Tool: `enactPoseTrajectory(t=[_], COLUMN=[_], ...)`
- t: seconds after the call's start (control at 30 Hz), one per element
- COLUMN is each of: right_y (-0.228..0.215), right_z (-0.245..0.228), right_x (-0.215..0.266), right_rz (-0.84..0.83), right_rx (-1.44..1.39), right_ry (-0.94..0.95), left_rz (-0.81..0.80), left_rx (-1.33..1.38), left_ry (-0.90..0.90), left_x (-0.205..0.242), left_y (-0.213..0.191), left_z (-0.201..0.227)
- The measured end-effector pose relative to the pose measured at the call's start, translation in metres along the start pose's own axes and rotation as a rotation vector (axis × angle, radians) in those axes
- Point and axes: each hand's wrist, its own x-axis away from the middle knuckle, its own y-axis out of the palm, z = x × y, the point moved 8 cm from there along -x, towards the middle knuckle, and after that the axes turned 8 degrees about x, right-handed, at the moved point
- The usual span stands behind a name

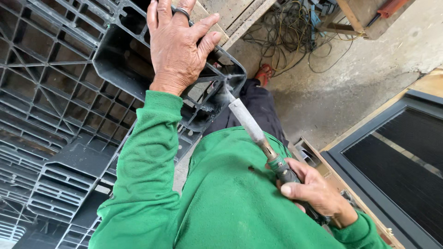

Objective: The person uses a soldering iron to melt and fuse a broken corner of a black plastic crate, then switches to an angle grinder to smooth the repaired area. The person repeatedly applies heat and grinds the same region to blend the repair.

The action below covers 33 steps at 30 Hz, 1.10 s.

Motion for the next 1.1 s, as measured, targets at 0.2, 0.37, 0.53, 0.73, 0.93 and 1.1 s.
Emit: enactPoseTrajectory(t=[0.2,0.37,0.53,0.73,0.93,1.1], right_y=[0.009,0.019,0.035,0.049,0.056,0.056], right_z=[-0.004,0.002,0.005,-0.002,-0.008,-0.007], right_x=[-0.008,-0.016,-0.011,-0.006,-0.009,-0.013], right_rz=[-0.183,-0.252,-0.282,-0.246,-0.197,-0.139], right_rx=[-0.399,-0.635,-0.792,-0.8,-0.791,-0.783], right_ry=[0.015,0.068,0.106,0.092,0.068,0.019], left_rz=[0.014,0.006,-0.01,-0.013,-0.01,-0.005], left_rx=[-0.025,-0.025,-0.041,-0.036,-0.035,-0.05], left_ry=[0.03,0.028,0.035,0.041,0.037,0.066], left_x=[-0.003,-0.005,-0.005,-0.007,-0.008,-0.005], left_y=[-0.003,-0.004,-0.004,-0.003,-0.004,-0.004], left_z=[0.007,0.005,0.005,0.006,0.005,0.008])
